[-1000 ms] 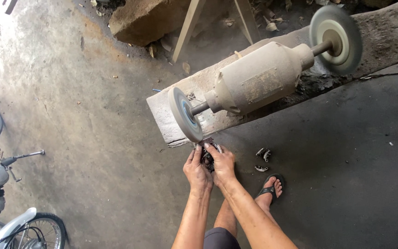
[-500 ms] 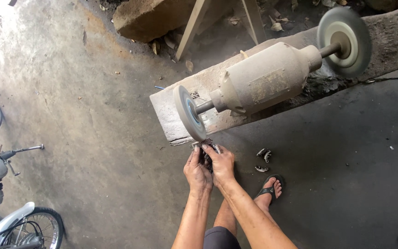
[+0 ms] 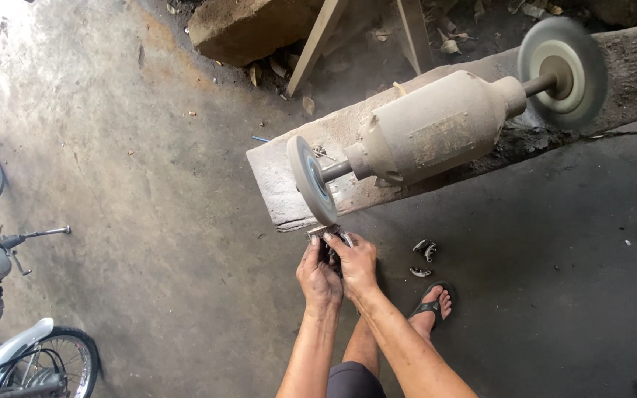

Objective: Polishing motorcycle engine components using a bench grinder.

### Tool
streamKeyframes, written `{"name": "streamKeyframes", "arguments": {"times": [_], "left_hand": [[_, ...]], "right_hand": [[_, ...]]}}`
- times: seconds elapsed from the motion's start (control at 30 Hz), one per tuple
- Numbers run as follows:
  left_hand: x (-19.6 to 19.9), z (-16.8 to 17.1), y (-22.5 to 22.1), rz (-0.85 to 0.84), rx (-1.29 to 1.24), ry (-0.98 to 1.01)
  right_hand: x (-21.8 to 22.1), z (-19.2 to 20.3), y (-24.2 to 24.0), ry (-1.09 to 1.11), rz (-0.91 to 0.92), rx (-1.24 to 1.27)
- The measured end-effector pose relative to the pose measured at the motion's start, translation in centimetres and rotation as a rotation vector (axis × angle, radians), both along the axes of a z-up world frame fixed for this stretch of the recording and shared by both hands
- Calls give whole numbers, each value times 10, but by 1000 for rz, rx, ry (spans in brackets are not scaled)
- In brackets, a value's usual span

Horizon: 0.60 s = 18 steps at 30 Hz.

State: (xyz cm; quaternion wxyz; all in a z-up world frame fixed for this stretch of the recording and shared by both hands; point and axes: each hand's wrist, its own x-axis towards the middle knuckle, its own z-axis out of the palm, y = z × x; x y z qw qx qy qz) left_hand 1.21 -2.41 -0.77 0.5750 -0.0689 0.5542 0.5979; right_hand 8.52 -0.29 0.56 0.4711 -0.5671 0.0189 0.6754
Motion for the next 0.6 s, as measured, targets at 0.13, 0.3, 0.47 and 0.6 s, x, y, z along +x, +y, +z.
{"name": "streamKeyframes", "arguments": {"times": [0.13, 0.3, 0.47, 0.6], "left_hand": [[1, -16, -6, -2, 28, -5], [15, -5, 3, -18, 32, -8], [25, 5, 10, -22, 18, -6], [26, -6, 7, -44, 27, 1]], "right_hand": [[6, -1, -1, -2, -13, 28], [16, -5, 0, 2, -48, 18], [22, -12, -2, 47, -89, 26], [27, -10, 0, 30, -91, 27]]}}
